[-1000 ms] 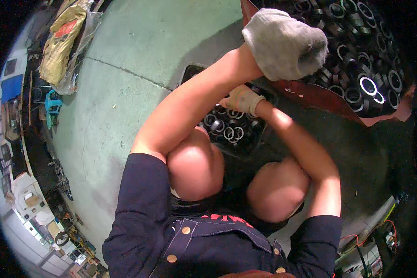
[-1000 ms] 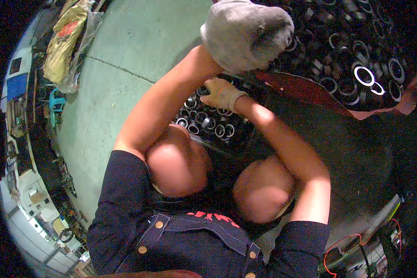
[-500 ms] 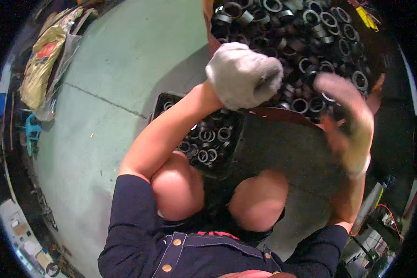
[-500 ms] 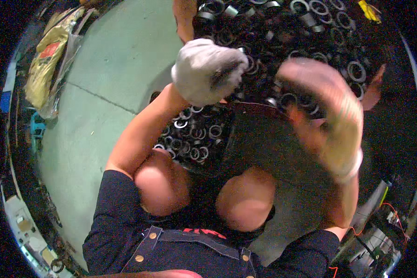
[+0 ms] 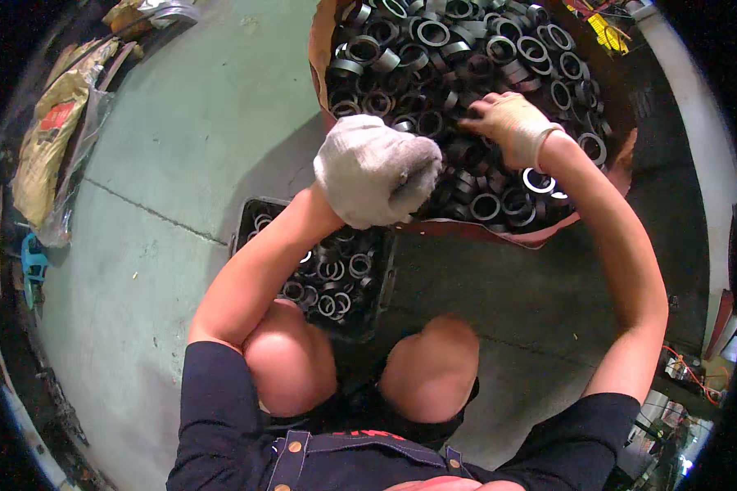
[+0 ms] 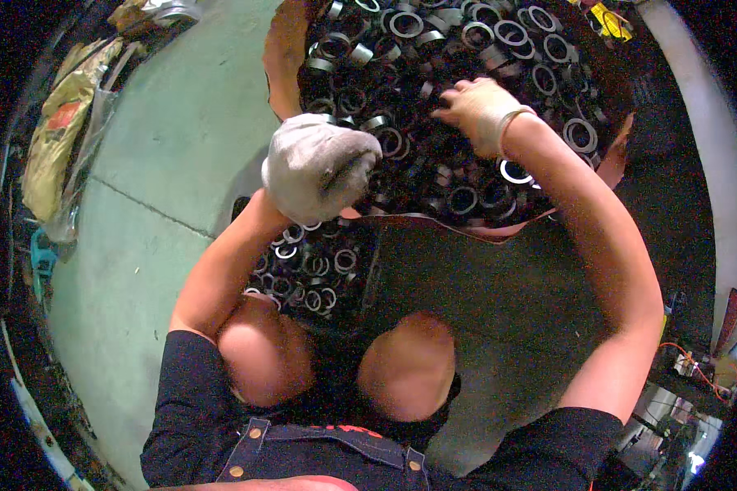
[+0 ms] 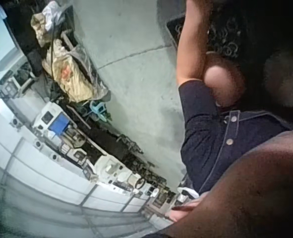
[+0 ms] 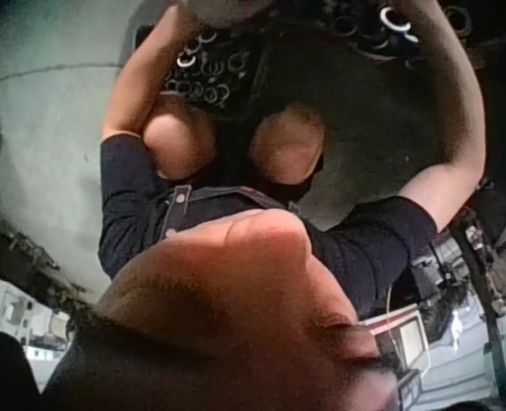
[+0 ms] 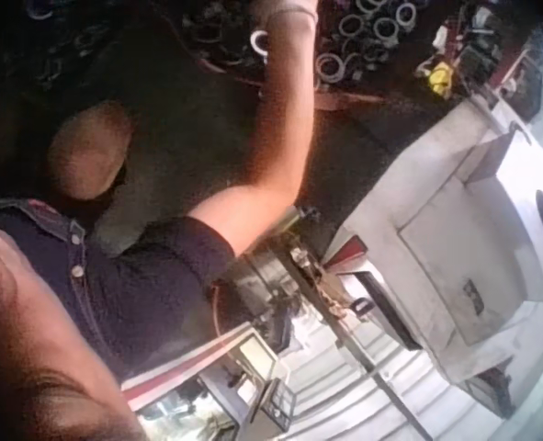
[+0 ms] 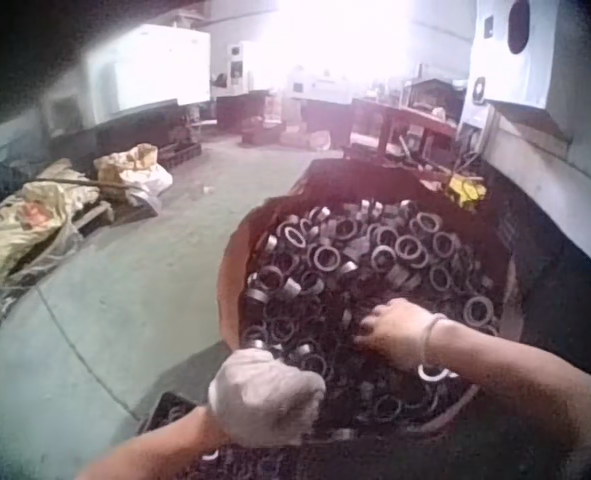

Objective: The person sorts metal ring-shaped parts by hand, transferring them from a large bin into smaller trays while wearing gloves.

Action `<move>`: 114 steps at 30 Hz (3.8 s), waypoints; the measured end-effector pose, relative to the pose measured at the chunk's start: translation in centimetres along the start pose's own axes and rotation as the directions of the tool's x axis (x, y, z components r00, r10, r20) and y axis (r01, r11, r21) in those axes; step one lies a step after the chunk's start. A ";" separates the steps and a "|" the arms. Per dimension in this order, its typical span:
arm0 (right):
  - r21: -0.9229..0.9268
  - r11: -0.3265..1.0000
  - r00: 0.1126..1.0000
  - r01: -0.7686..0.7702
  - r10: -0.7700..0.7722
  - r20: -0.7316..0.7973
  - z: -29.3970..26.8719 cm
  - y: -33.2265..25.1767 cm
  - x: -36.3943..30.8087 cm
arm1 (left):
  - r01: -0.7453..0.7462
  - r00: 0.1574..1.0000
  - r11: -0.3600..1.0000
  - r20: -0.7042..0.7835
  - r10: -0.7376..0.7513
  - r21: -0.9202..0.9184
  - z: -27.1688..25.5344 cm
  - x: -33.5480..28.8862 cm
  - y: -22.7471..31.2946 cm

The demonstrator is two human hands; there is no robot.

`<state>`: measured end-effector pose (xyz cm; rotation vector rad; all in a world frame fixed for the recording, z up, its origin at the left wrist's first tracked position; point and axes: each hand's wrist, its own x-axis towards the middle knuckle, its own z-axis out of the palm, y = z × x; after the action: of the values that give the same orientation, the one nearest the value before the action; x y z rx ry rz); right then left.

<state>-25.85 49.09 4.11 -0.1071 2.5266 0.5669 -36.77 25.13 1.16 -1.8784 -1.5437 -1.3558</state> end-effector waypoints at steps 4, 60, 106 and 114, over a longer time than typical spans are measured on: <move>-0.002 0.984 0.950 0.180 -0.173 0.261 1.0 -2.9 1.7 | -0.007 1.000 1.000 -0.006 0.007 -0.001 0.1 -0.1 -0.1; 0.577 0.779 0.959 -0.245 0.283 0.025 0.9 -4.3 2.4 | -0.070 0.998 0.996 0.004 0.070 -0.049 -0.1 -0.8 -0.6; 0.189 0.941 0.953 -0.280 0.249 0.173 0.6 -2.7 6.6 | -0.068 0.992 0.998 0.102 0.069 -0.009 -0.7 0.0 0.0; 0.271 0.909 0.949 -0.316 0.307 0.076 0.5 -2.8 6.1 | -0.064 0.997 0.998 0.049 0.065 -0.029 -0.4 -0.4 -0.4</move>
<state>-30.21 47.04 -0.51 0.4151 2.5796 0.3178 -37.31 24.75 0.96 -1.9755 -1.4819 -1.3175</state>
